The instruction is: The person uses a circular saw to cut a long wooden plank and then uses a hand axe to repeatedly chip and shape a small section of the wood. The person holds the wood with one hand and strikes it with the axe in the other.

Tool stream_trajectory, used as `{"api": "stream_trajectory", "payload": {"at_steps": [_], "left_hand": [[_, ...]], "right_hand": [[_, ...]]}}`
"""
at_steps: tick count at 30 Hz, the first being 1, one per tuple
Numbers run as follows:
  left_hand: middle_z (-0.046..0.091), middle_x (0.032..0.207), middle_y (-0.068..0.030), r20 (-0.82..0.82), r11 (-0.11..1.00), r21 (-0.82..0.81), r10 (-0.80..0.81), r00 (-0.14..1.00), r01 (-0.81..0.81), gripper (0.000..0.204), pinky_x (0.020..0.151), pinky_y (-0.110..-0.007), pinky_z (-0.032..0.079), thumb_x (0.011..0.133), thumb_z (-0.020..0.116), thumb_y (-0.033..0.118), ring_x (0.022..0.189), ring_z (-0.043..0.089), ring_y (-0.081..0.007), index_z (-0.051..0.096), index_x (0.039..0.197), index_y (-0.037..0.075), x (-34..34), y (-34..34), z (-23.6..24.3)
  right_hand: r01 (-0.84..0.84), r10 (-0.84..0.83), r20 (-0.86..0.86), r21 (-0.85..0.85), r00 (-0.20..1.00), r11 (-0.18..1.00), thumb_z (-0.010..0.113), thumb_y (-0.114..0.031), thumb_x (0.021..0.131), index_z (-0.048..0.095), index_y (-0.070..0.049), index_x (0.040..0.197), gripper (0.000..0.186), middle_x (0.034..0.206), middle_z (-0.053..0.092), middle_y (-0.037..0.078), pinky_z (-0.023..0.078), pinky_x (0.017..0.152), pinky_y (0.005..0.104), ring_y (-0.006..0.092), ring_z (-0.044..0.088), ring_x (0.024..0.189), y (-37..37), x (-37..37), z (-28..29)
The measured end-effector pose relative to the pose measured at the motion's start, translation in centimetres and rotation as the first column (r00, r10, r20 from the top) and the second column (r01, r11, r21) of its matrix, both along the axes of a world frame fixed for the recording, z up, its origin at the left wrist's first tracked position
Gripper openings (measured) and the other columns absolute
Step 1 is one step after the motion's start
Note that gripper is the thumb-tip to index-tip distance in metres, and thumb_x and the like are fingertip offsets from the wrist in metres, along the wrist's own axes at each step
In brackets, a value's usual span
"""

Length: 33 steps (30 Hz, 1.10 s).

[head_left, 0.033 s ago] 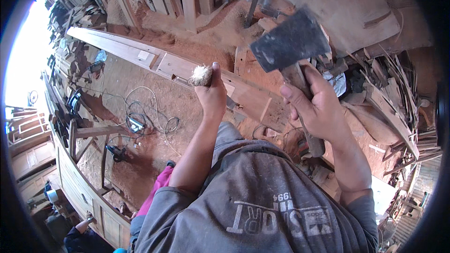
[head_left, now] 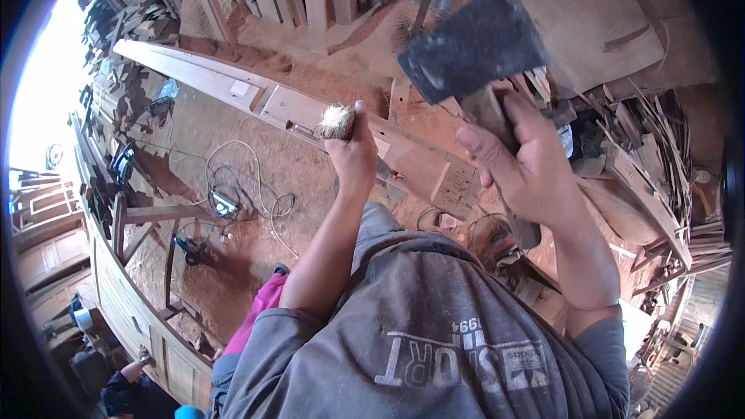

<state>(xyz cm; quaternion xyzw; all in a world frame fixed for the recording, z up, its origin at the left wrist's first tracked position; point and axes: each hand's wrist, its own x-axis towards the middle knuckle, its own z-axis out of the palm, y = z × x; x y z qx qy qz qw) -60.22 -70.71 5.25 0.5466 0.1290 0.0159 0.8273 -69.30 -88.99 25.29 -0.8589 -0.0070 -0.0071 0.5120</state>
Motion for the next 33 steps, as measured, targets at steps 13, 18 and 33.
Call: {"api": "stream_trajectory", "payload": {"at_steps": [13, 18, 33], "left_hand": [[0.060, 0.073, -0.0002, 0.302, 0.921, 0.346, 0.069, 0.951, -0.177, 0.024, 0.062, -0.033, 0.043, 0.099, 0.067, 0.016, 0.069, 0.051, -0.0116, 0.062, 0.085, -0.003, -1.1, -1.0, 0.3], [0.063, 0.075, -0.0011, 0.411, 0.893, 0.284, 0.214, 0.886, -0.348, 0.020, 0.063, -0.034, 0.046, 0.098, 0.068, 0.014, 0.069, 0.054, -0.0118, 0.065, 0.088, -0.003, -1.6, -1.4, 0.4], [0.056, 0.068, -0.0085, 0.491, 0.806, 0.455, 0.126, 0.862, -0.377, 0.026, 0.059, -0.035, 0.042, 0.098, 0.068, 0.017, 0.062, 0.047, -0.0192, 0.061, 0.082, -0.002, -3.1, -0.8, -1.4]], "right_hand": [[0.046, 0.279, 0.547, -0.506, 0.789, 0.861, 0.067, -0.032, 0.098, 0.062, 0.001, 0.118, 0.039, 0.090, 0.069, 0.018, 0.055, 0.070, 0.0392, 0.0343, 0.069, 0.076, 5.9, 7.7, 1.7], [-0.317, 0.439, -0.029, -0.733, 0.898, 0.601, 0.060, -0.042, 0.099, 0.058, -0.005, 0.128, 0.047, 0.102, 0.072, 0.018, 0.054, 0.080, 0.0505, 0.0378, 0.070, 0.094, 4.6, 8.4, 0.9], [-0.357, 0.426, -0.154, -0.817, 0.892, 0.452, 0.061, -0.051, 0.096, 0.067, 0.003, 0.116, 0.058, 0.099, 0.069, 0.031, 0.052, 0.089, 0.0535, 0.0380, 0.071, 0.100, 1.9, 8.4, 0.2]]}}
